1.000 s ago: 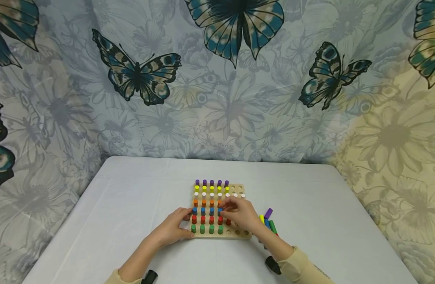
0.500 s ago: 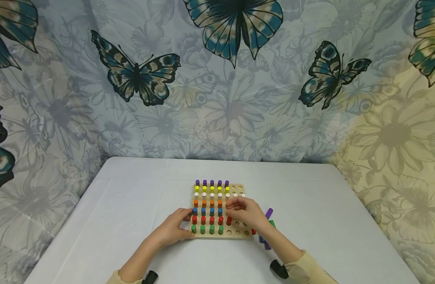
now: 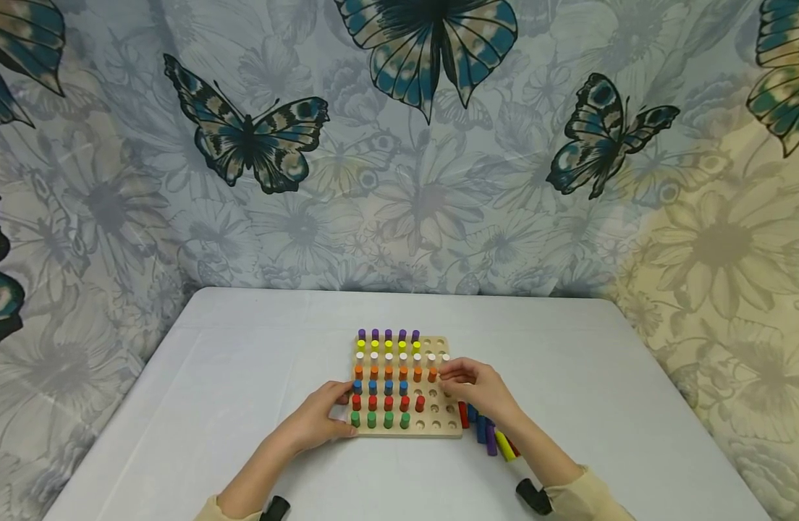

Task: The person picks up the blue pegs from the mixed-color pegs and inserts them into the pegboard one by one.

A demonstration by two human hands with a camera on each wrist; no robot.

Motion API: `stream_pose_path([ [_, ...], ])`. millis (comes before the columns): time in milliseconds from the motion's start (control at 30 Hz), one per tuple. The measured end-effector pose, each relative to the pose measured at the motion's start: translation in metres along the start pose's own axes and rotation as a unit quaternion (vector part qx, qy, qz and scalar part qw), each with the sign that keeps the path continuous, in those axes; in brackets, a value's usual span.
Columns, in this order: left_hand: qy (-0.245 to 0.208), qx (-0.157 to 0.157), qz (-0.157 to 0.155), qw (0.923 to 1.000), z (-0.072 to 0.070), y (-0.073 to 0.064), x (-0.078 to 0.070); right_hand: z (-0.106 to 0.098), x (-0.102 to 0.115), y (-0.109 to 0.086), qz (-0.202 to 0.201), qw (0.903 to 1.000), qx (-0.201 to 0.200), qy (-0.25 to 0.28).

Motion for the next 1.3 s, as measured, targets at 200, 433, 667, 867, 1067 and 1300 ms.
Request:
stream_pose_path([
  [200, -0.004, -0.001, -0.003, 1.0, -0.001, 0.0, 0.001, -0.015, -0.014, -0.002, 0.025, 0.9991, -0.025, -0.025],
  [433, -0.007, 0.0, -0.004, 1.0, 0.0, 0.001, 0.003, -0.029, -0.029, -0.008, 0.04, 0.9978, -0.038, -0.037],
  [667, -0.004, 0.001, 0.001, 1.0, -0.001, 0.001, 0.002, -0.04, -0.035, -0.018, 0.05, 0.9955, -0.047, -0.066],
  [867, -0.006, 0.003, 0.0, 1.0, 0.0, 0.002, 0.003, -0.047, -0.042, -0.024, 0.055, 0.994, -0.048, -0.081],
  [1067, -0.001, 0.002, 0.001, 1.0, 0.0, 0.002, 0.003, -0.05, -0.051, -0.025, 0.066, 0.9906, -0.053, -0.108],
  [1300, 0.001, 0.002, 0.0, 1.0, 0.0, 0.002, 0.003, -0.051, -0.052, -0.026, 0.058, 0.9867, -0.051, -0.143],
])
Point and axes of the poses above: each hand's wrist, its own y-axis towards the middle knuckle, its own z-axis out of the palm, x = y × z, the point moved 10 cm from there along y, towards the middle knuckle, and after that the axes turned 9 degrees about -y, right-handed, at the moved point
